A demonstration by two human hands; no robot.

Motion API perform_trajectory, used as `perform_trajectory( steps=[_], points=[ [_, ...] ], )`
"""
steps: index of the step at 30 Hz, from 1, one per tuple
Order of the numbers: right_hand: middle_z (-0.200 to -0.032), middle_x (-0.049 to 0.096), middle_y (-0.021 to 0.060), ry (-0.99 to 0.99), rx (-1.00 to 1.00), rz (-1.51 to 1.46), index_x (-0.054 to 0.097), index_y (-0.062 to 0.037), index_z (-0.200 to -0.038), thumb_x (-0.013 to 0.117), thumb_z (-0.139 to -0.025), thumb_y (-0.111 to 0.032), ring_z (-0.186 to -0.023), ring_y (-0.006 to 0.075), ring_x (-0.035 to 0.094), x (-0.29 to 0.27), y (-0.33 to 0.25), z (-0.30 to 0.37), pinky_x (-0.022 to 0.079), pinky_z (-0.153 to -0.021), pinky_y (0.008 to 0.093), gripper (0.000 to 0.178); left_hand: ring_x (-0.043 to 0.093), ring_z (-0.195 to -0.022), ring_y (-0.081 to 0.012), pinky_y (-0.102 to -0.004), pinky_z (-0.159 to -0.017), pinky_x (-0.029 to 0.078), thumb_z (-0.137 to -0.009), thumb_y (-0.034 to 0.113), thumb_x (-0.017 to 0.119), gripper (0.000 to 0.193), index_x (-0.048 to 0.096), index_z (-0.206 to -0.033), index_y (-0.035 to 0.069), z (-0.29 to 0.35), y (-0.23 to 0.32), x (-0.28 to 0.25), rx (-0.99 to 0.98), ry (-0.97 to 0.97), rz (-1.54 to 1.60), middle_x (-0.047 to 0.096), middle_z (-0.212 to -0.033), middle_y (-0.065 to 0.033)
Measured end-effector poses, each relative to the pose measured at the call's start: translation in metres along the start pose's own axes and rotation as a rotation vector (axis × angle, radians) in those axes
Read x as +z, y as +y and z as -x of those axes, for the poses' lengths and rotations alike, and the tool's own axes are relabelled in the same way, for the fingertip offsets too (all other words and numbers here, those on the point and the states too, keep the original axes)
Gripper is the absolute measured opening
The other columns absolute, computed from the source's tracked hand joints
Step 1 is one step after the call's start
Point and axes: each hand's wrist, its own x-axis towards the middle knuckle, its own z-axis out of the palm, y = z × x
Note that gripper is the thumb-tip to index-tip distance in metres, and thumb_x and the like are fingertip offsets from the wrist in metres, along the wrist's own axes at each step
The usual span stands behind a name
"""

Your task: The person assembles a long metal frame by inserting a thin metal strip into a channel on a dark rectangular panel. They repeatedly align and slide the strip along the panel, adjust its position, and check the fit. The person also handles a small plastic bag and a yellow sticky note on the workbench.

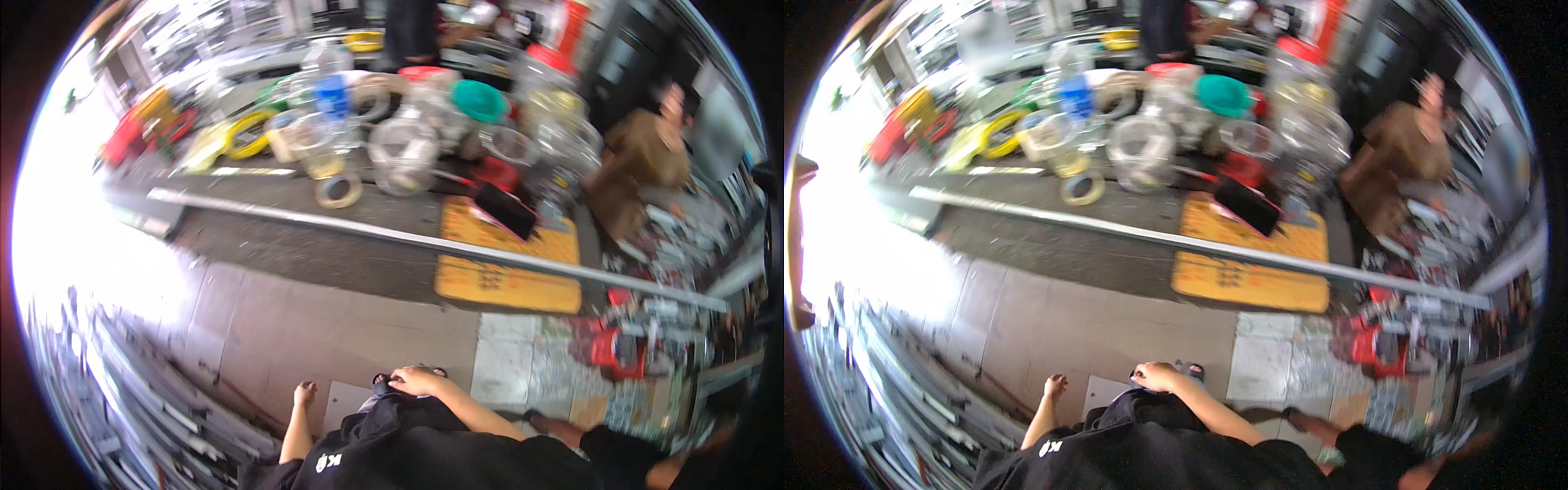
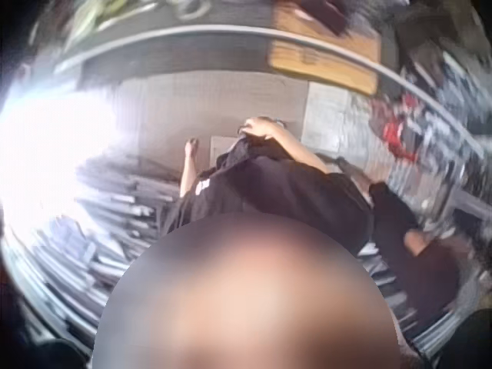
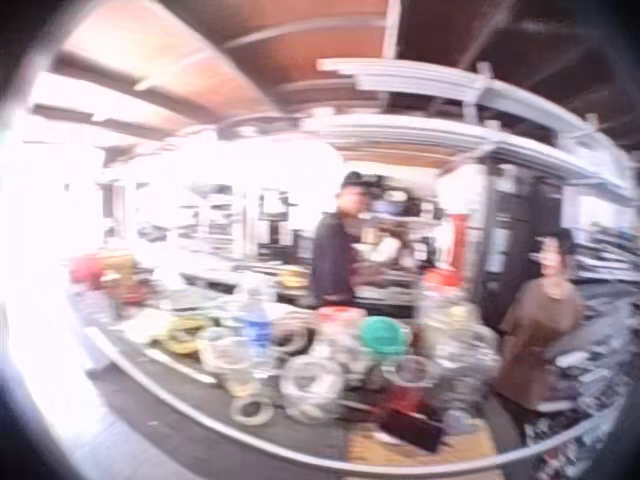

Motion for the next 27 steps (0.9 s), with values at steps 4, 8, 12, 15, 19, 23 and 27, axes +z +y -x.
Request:
perform_trajectory(
  steps=[4,8,12,15,19,23,27],
  points=[
    [-0.117,0.072,0.0163,-0.150,-0.260,-0.060,0.065,-0.0045,-0.125,0.056,-0.102,-0.041,-0.109,0.0317,0.068,-0.053,-0.088,-0.018,0.052,-0.095,0.0416,0.045,0.074,-0.099,-0.0266,-0.0389,-0.088,0.057,-0.093,0.033,0.068,0.034,0.075,-0.114,0.007,0.014,-0.048,-0.038,-0.185,0.065,-0.139,0.076,-0.107,-0.0147],
    [-0.118,0.072,0.0131,-0.524,-0.255,-0.196,0.065,-0.0056,-0.130,0.057,-0.103,-0.038,-0.105,0.0245,0.068,-0.099,-0.121,-0.060,0.051,-0.094,0.0355,0.042,0.072,-0.103,-0.0269,-0.0392,-0.090,0.056,-0.092,0.035,0.066,0.036,0.075,-0.115,0.009,0.047,-0.075,-0.001,-0.249,0.187,-0.020,0.075,-0.112,-0.0149],
    [-0.111,0.072,0.0086,-0.640,-0.225,-0.109,0.064,-0.0035,-0.130,0.056,-0.105,-0.029,-0.102,0.0156,0.067,-0.129,-0.180,-0.119,0.051,-0.092,0.0311,0.037,0.072,-0.086,-0.0227,-0.0392,-0.075,0.058,-0.097,0.047,0.060,0.045,0.074,-0.114,0.007,0.091,-0.089,0.064,-0.089,0.196,-0.048,0.076,-0.099,-0.0117],
    [-0.109,0.071,0.0084,-0.686,-0.381,-0.307,0.060,-0.0033,-0.135,0.053,-0.107,-0.025,-0.098,0.0143,0.065,-0.147,-0.245,-0.169,0.052,-0.088,0.0309,0.036,0.073,-0.083,-0.0273,-0.0404,-0.077,0.057,-0.097,0.046,0.056,0.050,0.073,-0.117,0.003,0.096,-0.117,0.064,-0.352,0.231,0.504,0.076,-0.101,-0.0173],
    [-0.107,0.072,0.0100,-0.613,-0.556,-0.371,0.059,-0.0028,-0.135,0.055,-0.106,-0.025,-0.095,0.0155,0.067,-0.157,-0.347,-0.254,0.054,-0.086,0.0318,0.037,0.074,-0.086,-0.0248,-0.0413,-0.078,0.057,-0.093,0.047,0.059,0.049,0.077,-0.112,0.005,0.071,-0.159,0.010,-0.480,0.111,0.262,0.076,-0.100,-0.0177],
    [-0.106,0.075,0.0101,-0.173,-0.646,-0.071,0.066,-0.0006,-0.125,0.063,-0.101,-0.024,-0.095,0.0159,0.069,-0.175,-0.451,-0.353,0.055,-0.085,0.0313,0.034,0.074,-0.094,-0.0281,-0.0415,-0.079,0.056,-0.096,0.046,0.059,0.047,0.077,-0.110,0.005,0.031,-0.184,-0.092,-0.454,0.039,0.673,0.076,-0.106,-0.0142],
    [-0.102,0.075,0.0188,0.244,-0.593,0.135,0.069,0.0009,-0.118,0.064,-0.098,-0.036,-0.098,0.0291,0.071,-0.187,-0.532,-0.478,0.053,-0.089,0.0366,0.042,0.068,-0.092,-0.0203,-0.0341,-0.073,0.052,-0.105,0.045,0.048,0.052,0.051,-0.144,0.010,0.001,-0.177,-0.238,-0.368,0.271,1.081,0.069,-0.125,-0.0084]
  ],
)
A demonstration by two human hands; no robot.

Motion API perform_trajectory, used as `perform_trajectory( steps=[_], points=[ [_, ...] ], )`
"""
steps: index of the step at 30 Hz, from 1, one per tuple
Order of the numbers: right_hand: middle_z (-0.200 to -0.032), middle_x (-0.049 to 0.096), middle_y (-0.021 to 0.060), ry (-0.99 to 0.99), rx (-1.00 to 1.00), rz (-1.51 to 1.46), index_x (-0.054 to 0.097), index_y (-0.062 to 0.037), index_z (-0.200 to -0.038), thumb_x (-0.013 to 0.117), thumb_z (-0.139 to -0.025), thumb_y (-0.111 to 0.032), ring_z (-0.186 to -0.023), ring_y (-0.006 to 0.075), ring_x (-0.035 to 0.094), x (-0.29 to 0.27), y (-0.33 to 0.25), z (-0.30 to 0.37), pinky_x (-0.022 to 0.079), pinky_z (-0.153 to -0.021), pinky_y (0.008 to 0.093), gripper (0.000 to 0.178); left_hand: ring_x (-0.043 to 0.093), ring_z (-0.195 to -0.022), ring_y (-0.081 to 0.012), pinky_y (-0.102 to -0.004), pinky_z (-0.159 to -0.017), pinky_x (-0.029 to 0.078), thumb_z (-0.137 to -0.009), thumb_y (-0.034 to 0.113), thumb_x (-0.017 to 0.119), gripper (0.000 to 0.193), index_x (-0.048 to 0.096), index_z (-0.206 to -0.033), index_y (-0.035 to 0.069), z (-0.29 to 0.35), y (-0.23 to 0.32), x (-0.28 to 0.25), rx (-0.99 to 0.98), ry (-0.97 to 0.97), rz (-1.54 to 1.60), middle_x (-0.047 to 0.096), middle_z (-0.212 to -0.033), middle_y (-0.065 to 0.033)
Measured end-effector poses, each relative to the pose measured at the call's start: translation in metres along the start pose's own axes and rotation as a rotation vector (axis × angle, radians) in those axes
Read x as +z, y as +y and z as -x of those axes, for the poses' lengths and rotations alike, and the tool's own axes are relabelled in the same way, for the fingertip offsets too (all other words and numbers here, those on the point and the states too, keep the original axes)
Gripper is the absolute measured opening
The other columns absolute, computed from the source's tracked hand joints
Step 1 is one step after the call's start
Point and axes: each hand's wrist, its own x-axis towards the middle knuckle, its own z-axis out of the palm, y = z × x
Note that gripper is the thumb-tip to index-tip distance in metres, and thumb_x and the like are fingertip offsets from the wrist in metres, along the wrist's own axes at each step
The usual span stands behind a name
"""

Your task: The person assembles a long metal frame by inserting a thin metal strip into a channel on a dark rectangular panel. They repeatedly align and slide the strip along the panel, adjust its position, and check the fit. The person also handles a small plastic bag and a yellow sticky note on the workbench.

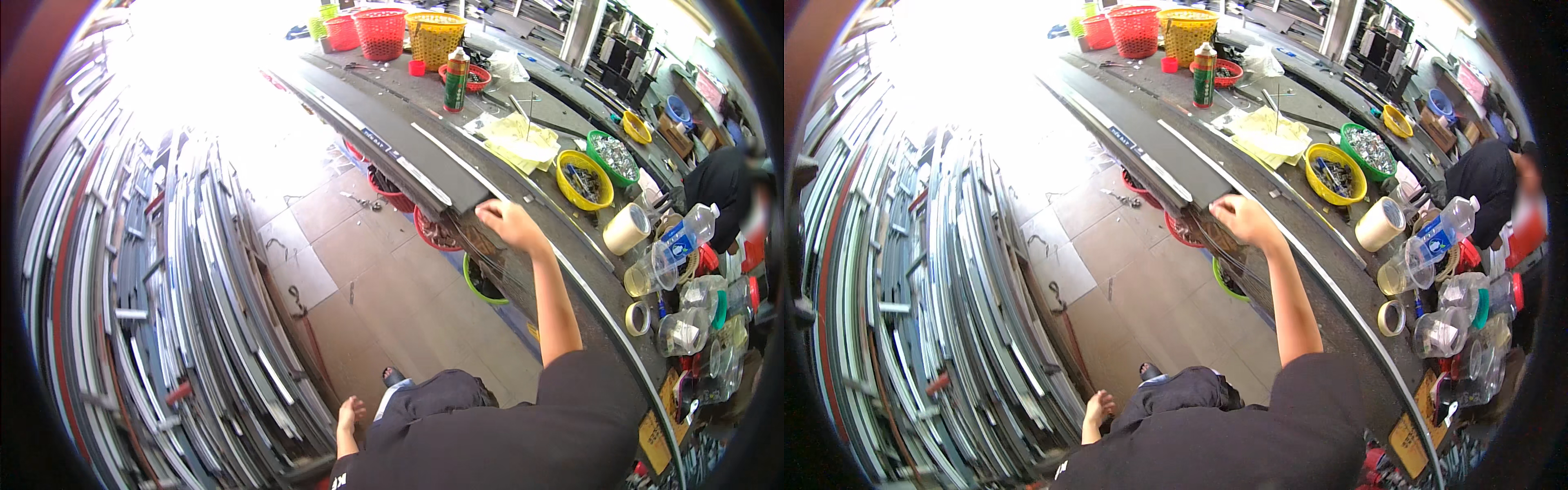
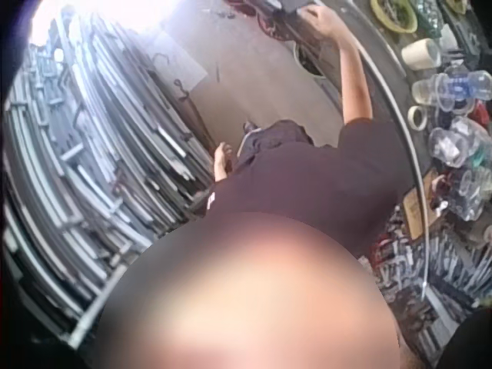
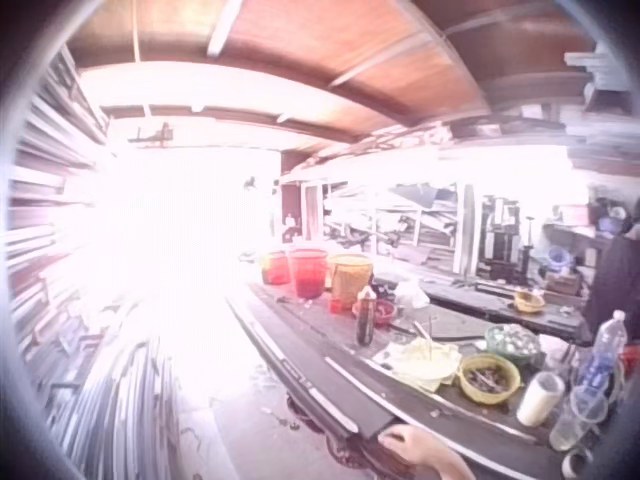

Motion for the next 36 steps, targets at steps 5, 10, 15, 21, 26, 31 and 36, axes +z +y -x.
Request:
perform_trajectory(
  steps=[5,10,15,21,26,31,36],
  points=[
    [-0.121,0.064,0.0274,0.486,0.138,0.582,0.059,0.0052,-0.130,0.066,-0.095,-0.044,-0.111,0.0427,0.063,0.052,0.060,-0.146,0.050,-0.097,0.0480,0.061,0.069,-0.093,-0.0195,-0.0336,-0.080,0.054,-0.105,0.046,0.049,0.049,0.056,-0.140,0.013,-0.041,0.192,-0.003,0.226,-0.062,0.007,0.071,-0.120,-0.0072],
    [-0.105,0.068,0.0276,0.350,0.256,0.483,0.070,0.0066,-0.105,0.076,-0.086,-0.045,-0.101,0.0434,0.065,0.064,0.091,-0.195,0.051,-0.090,0.0501,0.055,0.071,-0.093,-0.0175,-0.0284,-0.078,0.053,-0.106,0.043,0.049,0.046,0.059,-0.139,0.012,-0.099,0.372,0.030,0.450,-0.166,0.058,0.071,-0.122,-0.0093],
    [-0.091,0.070,0.0248,0.486,0.450,0.286,0.068,0.0039,-0.097,0.086,-0.078,-0.027,-0.088,0.0371,0.069,0.068,0.052,-0.192,0.054,-0.077,0.0427,0.041,0.070,-0.087,-0.0171,-0.0272,-0.075,0.052,-0.105,0.032,0.054,0.038,0.061,-0.135,0.011,-0.162,0.565,0.067,0.601,0.010,0.144,0.072,-0.115,-0.0080],
    [-0.088,0.067,0.0117,0.603,0.620,0.161,0.072,-0.0007,-0.104,0.091,-0.066,-0.004,-0.086,0.0257,0.066,0.069,-0.007,-0.221,0.052,-0.077,0.0388,0.042,0.064,-0.090,-0.0121,-0.0270,-0.077,0.050,-0.103,0.020,0.056,0.029,0.063,-0.127,0.004,-0.214,0.816,0.114,1.101,-0.045,-0.007,0.069,-0.108,-0.0065],
    [-0.080,0.059,0.0094,0.674,0.441,0.337,0.076,-0.0004,-0.099,0.092,-0.063,-0.008,-0.078,0.0267,0.058,0.094,-0.037,-0.274,0.048,-0.072,0.0384,0.041,0.054,-0.129,-0.0274,-0.0387,-0.106,0.045,-0.102,0.018,0.057,0.034,0.060,-0.133,0.003,-0.269,1.015,0.170,1.456,0.062,-0.356,0.058,-0.136,-0.0127],
    [-0.080,0.057,0.0092,0.673,0.352,0.415,0.075,-0.0003,-0.098,0.090,-0.065,-0.010,-0.077,0.0271,0.056,0.135,-0.054,-0.380,0.047,-0.071,0.0386,0.038,0.030,-0.149,-0.0368,-0.0489,-0.122,0.022,-0.100,0.034,0.059,0.053,0.050,-0.146,0.008,-0.325,1.152,0.222,1.619,0.326,-0.873,0.038,-0.158,-0.0188],
    [-0.080,0.057,0.0080,0.697,0.198,0.448,0.075,-0.0024,-0.097,0.090,-0.066,-0.011,-0.076,0.0263,0.057,0.181,-0.077,-0.514,0.047,-0.069,0.0386,0.035,0.020,-0.155,-0.0337,-0.0544,-0.125,0.009,-0.100,0.046,0.048,0.068,0.039,-0.155,0.005,-0.349,1.176,0.242,1.456,0.335,-1.227,0.030,-0.164,-0.0169]
  ],
)
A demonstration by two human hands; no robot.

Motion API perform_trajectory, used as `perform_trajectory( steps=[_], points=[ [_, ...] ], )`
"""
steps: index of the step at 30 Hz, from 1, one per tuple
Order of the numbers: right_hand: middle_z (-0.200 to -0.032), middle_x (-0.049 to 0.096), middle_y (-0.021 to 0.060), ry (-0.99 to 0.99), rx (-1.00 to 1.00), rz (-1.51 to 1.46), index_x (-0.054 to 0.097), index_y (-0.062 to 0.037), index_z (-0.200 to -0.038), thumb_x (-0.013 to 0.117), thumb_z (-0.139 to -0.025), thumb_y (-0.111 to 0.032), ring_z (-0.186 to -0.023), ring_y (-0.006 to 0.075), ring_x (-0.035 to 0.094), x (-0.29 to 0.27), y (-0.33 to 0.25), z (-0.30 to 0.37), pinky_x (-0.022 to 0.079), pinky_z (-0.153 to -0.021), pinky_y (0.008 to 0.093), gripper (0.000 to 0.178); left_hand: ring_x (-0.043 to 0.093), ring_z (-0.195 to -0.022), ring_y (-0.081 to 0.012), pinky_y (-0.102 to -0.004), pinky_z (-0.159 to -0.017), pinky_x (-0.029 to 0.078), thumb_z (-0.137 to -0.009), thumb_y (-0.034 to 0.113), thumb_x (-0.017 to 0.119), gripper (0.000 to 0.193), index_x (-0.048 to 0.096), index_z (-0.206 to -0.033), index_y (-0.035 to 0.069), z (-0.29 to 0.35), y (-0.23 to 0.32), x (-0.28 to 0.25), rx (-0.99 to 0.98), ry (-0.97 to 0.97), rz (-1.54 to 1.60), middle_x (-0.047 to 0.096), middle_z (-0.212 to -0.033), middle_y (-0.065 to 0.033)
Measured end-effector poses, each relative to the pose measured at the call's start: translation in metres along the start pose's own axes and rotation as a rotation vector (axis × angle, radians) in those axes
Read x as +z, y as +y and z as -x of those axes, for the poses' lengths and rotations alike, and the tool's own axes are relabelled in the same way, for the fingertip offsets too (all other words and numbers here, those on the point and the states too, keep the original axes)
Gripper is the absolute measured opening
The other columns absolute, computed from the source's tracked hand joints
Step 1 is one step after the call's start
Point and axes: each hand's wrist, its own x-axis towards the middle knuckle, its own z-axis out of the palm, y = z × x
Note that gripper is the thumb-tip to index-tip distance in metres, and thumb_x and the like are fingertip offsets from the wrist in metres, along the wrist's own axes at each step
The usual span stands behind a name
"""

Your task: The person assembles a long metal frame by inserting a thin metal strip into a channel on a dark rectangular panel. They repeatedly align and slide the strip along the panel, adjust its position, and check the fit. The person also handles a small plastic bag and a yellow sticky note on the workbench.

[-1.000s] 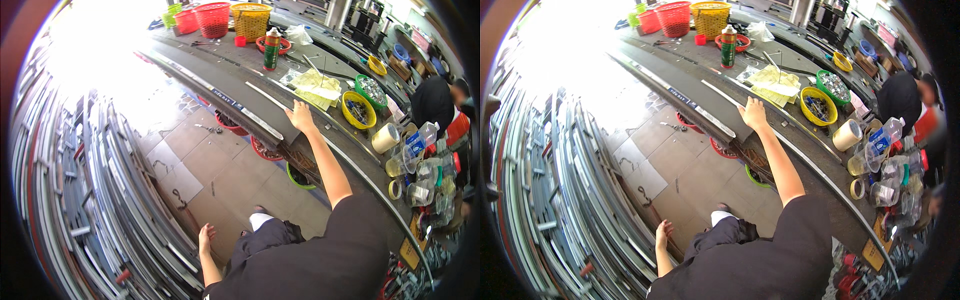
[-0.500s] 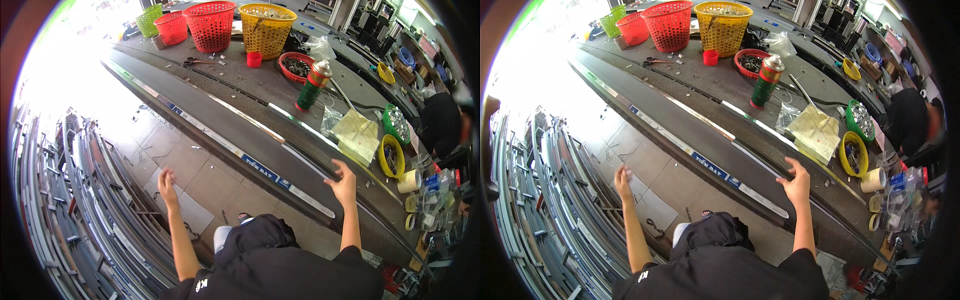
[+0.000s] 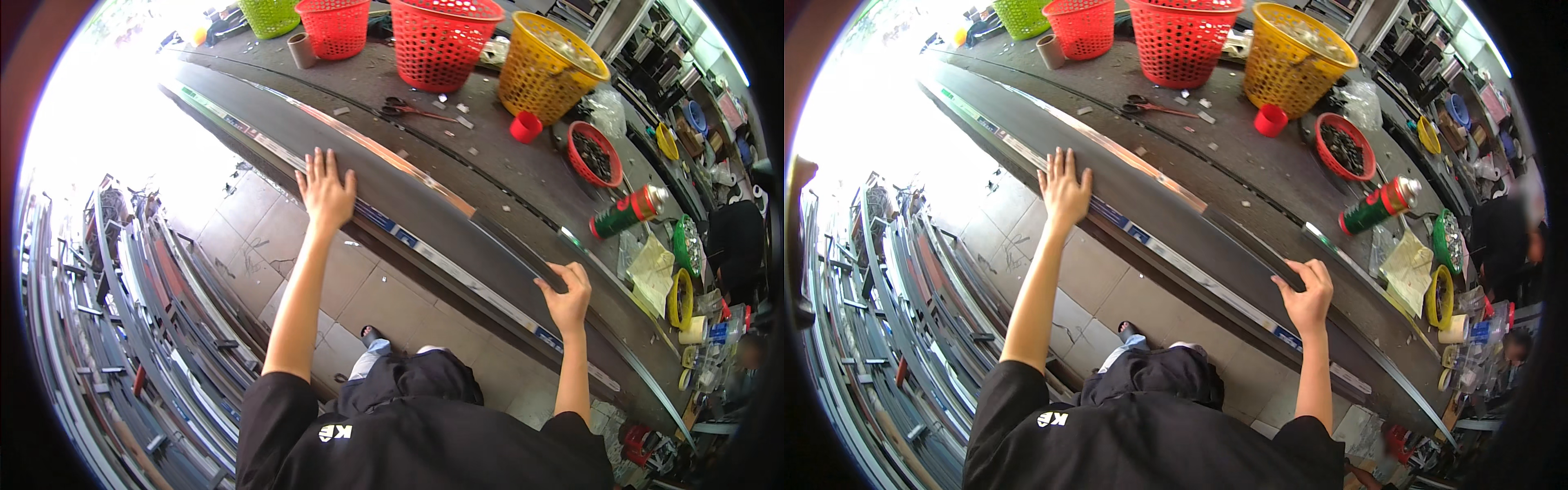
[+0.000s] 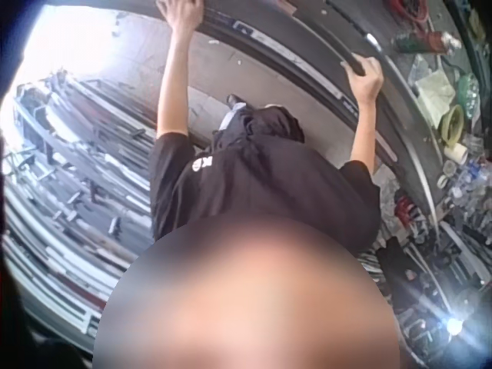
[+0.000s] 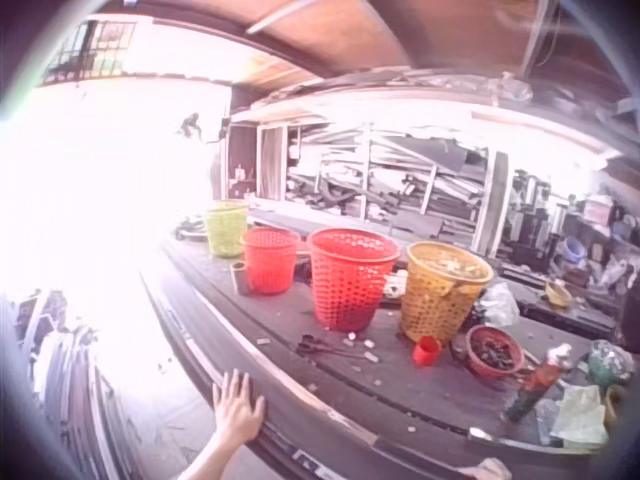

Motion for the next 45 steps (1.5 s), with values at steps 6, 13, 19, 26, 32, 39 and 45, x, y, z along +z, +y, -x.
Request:
perform_trajectory(
  steps=[6,13,19,26,32,39,45],
  points=[
    [-0.079,0.057,0.0066,0.002,-0.082,0.009,0.074,-0.0021,-0.096,0.090,-0.068,-0.012,-0.073,0.0241,0.056,0.091,-0.072,-0.061,0.046,-0.067,0.0373,0.033,0.014,-0.154,-0.0413,-0.0565,-0.124,0.005,-0.096,0.046,0.051,0.082,0.031,-0.153,-0.008,0.005,0.001,-0.006,0.067,0.035,0.111,0.023,-0.163,-0.0276],
    [-0.081,0.060,0.0090,-0.070,-0.105,-0.001,0.071,-0.0006,-0.094,0.089,-0.068,-0.009,-0.075,0.0268,0.060,0.205,-0.153,-0.156,0.049,-0.068,0.0382,0.032,0.011,-0.152,-0.0508,-0.0572,-0.124,0.007,-0.093,0.054,0.055,0.093,0.029,-0.153,-0.011,0.000,-0.003,-0.019,0.122,-0.083,0.233,0.019,-0.161,-0.0348],
    [-0.084,0.063,0.0126,-0.152,-0.202,-0.079,0.069,-0.0014,-0.091,0.087,-0.069,-0.010,-0.080,0.0322,0.065,0.343,-0.245,-0.272,0.052,-0.070,0.0414,0.030,0.037,-0.142,-0.0474,-0.0512,-0.119,0.031,-0.093,0.063,0.053,0.086,0.046,-0.146,-0.004,-0.043,-0.073,-0.059,0.607,-0.391,0.162,0.041,-0.154,-0.0267],
    [-0.086,0.064,0.0127,-0.196,-0.167,-0.157,0.070,0.0000,-0.092,0.089,-0.067,-0.008,-0.081,0.0341,0.065,0.476,-0.344,-0.374,0.052,-0.072,0.0417,0.033,0.042,-0.142,-0.0390,-0.0530,-0.116,0.035,-0.089,0.031,0.075,0.046,0.063,-0.132,0.018,-0.244,-0.298,-0.064,0.330,0.016,0.423,0.052,-0.147,-0.0136],
    [-0.082,0.062,0.0125,-0.192,-0.166,-0.118,0.071,0.0007,-0.094,0.088,-0.067,-0.006,-0.077,0.0324,0.063,0.545,-0.409,-0.424,0.050,-0.068,0.0423,0.032,0.041,-0.142,-0.0412,-0.0500,-0.119,0.030,-0.094,0.033,0.068,0.051,0.058,-0.137,0.008,-0.469,-0.530,-0.057,-0.005,0.256,0.114,0.048,-0.151,-0.0178],
    [-0.080,0.061,0.0118,-0.152,-0.096,-0.094,0.070,0.0014,-0.091,0.088,-0.064,-0.001,-0.072,0.0302,0.061,0.683,-0.529,-0.519,0.049,-0.065,0.0409,0.033,0.033,-0.146,-0.0367,-0.0543,-0.122,0.015,-0.084,0.029,0.069,0.048,0.060,-0.129,0.014,-0.539,-0.595,-0.026,0.034,0.188,0.377,0.049,-0.148,-0.0132],
    [-0.080,0.062,0.0115,-0.175,-0.104,-0.077,0.070,0.0007,-0.090,0.088,-0.066,-0.007,-0.071,0.0306,0.061,0.817,-0.638,-0.623,0.050,-0.066,0.0409,0.031,0.016,-0.154,-0.0422,-0.0573,-0.124,0.006,-0.091,0.040,0.059,0.064,0.052,-0.143,0.004,-0.541,-0.609,-0.035,0.127,-0.060,0.403,0.034,-0.160,-0.0183]
  ],
)
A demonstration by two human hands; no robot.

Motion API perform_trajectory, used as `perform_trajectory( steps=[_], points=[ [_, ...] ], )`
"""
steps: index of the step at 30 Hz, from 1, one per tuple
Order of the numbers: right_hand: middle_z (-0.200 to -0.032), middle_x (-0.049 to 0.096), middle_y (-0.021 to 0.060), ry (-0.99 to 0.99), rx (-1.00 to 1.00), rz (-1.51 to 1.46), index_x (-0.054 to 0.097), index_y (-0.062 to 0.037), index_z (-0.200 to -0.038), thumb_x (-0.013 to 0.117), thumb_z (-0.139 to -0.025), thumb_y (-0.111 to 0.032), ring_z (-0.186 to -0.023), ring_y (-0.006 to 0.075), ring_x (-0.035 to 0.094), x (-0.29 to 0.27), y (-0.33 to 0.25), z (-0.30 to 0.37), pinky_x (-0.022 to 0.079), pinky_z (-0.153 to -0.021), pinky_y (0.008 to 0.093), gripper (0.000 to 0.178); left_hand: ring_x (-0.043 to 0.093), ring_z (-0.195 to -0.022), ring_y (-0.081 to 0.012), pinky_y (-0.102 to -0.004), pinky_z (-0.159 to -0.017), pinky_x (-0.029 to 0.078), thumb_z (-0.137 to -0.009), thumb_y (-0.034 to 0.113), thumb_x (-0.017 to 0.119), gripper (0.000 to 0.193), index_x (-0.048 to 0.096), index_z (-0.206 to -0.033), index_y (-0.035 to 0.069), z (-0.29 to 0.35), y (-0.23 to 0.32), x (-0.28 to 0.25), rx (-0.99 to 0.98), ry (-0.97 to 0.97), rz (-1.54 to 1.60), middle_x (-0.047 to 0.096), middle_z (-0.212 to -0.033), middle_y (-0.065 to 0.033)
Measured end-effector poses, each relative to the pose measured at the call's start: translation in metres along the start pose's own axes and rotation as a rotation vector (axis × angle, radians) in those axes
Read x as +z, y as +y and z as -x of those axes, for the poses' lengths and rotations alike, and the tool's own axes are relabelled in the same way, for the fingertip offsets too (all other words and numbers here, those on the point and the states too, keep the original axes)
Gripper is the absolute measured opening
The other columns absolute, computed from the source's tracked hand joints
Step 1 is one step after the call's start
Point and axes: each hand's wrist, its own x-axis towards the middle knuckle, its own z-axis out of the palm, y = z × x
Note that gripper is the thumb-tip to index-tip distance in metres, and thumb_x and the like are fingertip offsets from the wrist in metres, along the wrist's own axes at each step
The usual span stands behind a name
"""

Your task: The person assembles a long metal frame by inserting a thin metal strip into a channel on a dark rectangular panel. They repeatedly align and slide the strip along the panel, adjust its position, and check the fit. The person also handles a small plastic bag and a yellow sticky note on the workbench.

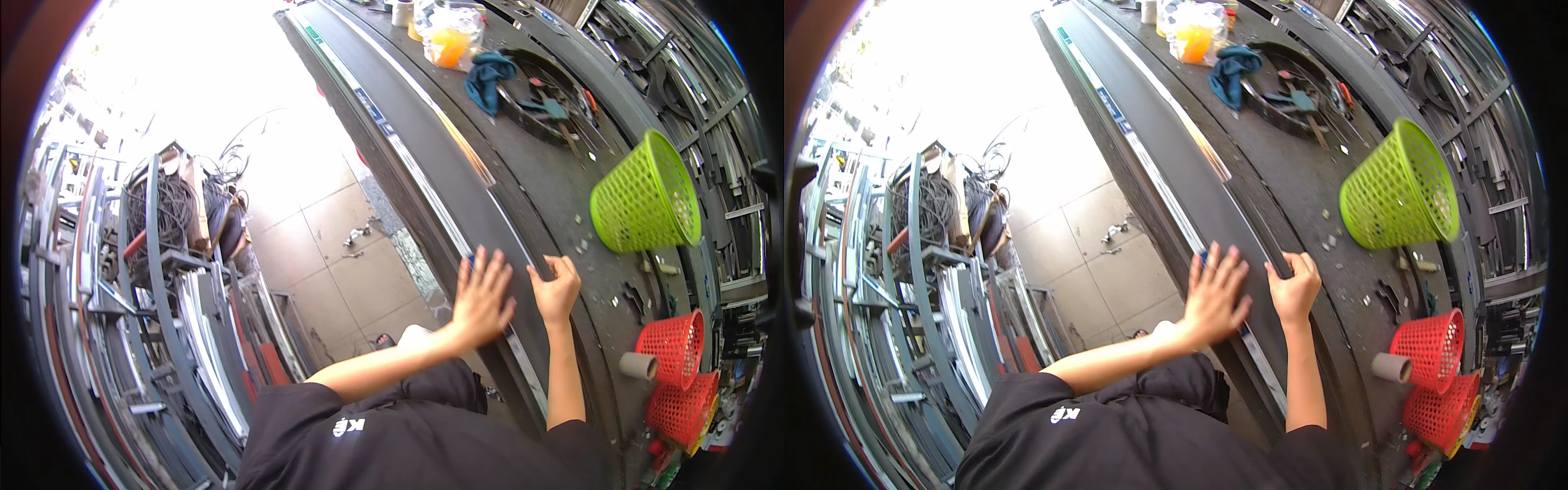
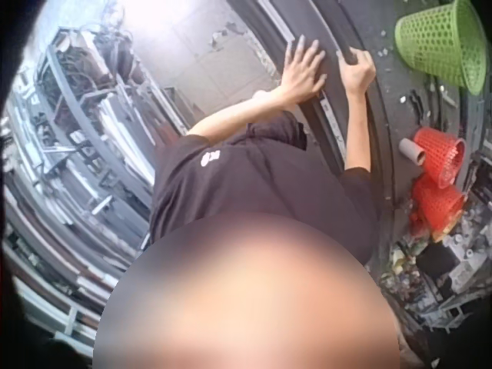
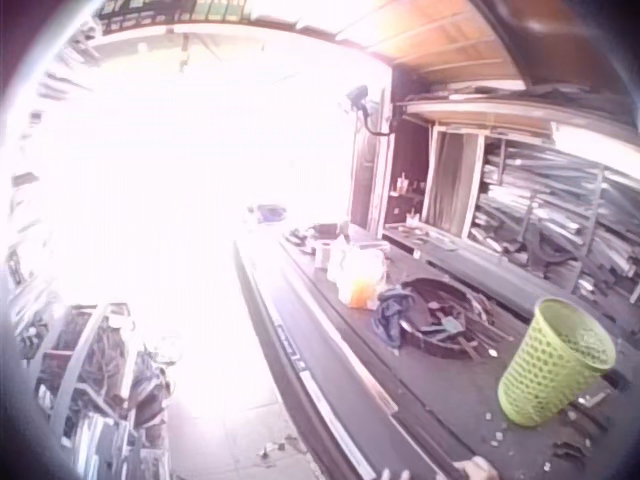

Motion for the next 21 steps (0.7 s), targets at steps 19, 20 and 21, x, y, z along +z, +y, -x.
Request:
perform_trajectory(
  steps=[19,20,21],
  points=[
    [-0.081,0.060,0.0134,0.002,-0.034,-0.105,0.070,0.0029,-0.092,0.088,-0.065,-0.003,-0.075,0.0344,0.061,0.267,-0.207,-0.309,0.050,-0.067,0.0429,0.033,0.068,-0.092,-0.0199,-0.0331,-0.083,0.053,-0.108,0.033,0.046,0.042,0.076,-0.108,0.004,-0.448,-0.489,-0.295,0.065,0.221,0.440,0.075,-0.104,-0.0096],
    [-0.080,0.060,0.0132,-0.005,-0.019,-0.105,0.070,0.0029,-0.092,0.088,-0.065,-0.003,-0.074,0.0339,0.061,0.280,-0.217,-0.323,0.050,-0.066,0.0425,0.033,0.067,-0.089,-0.0185,-0.0309,-0.080,0.052,-0.109,0.032,0.045,0.042,0.076,-0.110,0.004,-0.483,-0.535,-0.312,0.030,0.293,0.392,0.075,-0.104,-0.0089],
    [-0.080,0.059,0.0129,-0.020,0.009,-0.104,0.070,0.0030,-0.092,0.088,-0.065,-0.003,-0.074,0.0334,0.061,0.293,-0.227,-0.336,0.050,-0.066,0.0422,0.033,0.067,-0.089,-0.0174,-0.0306,-0.079,0.052,-0.108,0.030,0.046,0.039,0.076,-0.114,0.005,-0.518,-0.581,-0.329,-0.063,0.352,0.409,0.075,-0.105,-0.0099]
  ],
)
